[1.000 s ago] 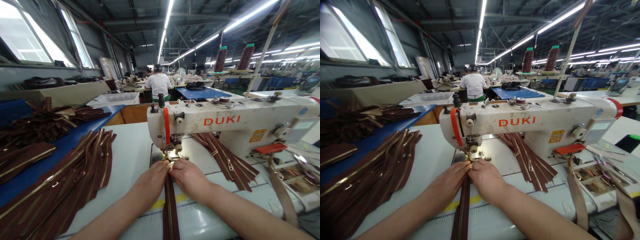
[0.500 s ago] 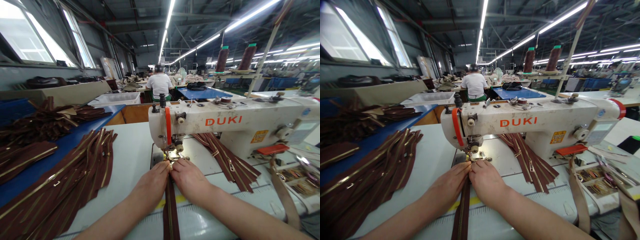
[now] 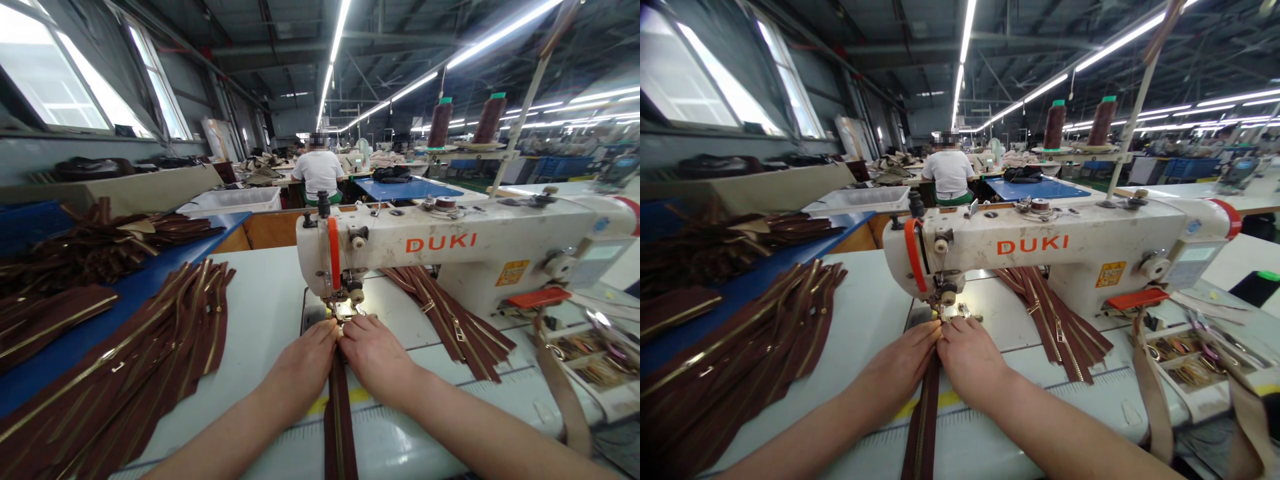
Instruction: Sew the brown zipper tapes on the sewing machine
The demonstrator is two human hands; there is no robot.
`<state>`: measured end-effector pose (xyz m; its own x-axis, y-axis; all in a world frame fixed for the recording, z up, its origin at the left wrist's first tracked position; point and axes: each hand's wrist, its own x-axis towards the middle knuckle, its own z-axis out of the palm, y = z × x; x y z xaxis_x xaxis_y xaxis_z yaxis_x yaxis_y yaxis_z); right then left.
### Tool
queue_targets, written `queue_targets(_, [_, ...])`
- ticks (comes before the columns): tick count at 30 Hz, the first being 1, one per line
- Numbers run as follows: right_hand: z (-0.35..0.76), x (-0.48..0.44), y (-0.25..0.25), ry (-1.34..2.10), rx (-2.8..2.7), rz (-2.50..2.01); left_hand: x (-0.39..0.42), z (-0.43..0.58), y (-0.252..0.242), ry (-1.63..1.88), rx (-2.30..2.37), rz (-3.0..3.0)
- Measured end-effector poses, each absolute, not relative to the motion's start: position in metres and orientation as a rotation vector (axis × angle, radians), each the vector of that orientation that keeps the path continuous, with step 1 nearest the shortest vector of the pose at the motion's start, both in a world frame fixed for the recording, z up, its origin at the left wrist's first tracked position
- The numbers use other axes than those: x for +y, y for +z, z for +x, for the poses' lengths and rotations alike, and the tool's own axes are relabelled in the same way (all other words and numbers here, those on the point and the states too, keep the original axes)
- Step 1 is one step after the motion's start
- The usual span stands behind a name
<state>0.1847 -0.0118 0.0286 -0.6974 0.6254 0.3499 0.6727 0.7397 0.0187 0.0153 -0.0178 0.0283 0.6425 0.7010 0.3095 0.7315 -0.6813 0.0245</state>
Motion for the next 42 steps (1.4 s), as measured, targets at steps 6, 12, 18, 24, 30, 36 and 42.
queue_targets(6, [0.183, -0.010, 0.027, -0.212, -2.605, -1.039, -0.013, 0.013, 0.027, -0.500, -1.204, -2.757])
queue_targets(12, [0.183, -0.008, 0.029, -0.206, -2.606, -1.042, -0.012, 0.011, 0.027, -0.528, -1.179, -2.742])
queue_targets(18, [0.185, -0.009, 0.030, -0.164, -2.596, -1.033, -0.012, 0.008, 0.021, -0.615, -1.179, -2.686])
queue_targets(24, [0.187, -0.009, 0.028, -0.151, -2.580, -1.011, -0.016, 0.003, 0.019, -0.690, -1.187, -2.668])
queue_targets(30, [0.186, -0.008, 0.028, -0.144, -2.595, -1.006, -0.016, 0.004, 0.020, -0.717, -1.227, -2.705])
queue_targets(36, [0.186, -0.008, 0.028, -0.180, -2.605, -1.004, -0.016, 0.006, 0.024, -0.706, -1.221, -2.733])
queue_targets(42, [0.186, -0.008, 0.028, -0.179, -2.600, -1.014, -0.014, 0.010, 0.032, -0.665, -1.246, -2.783])
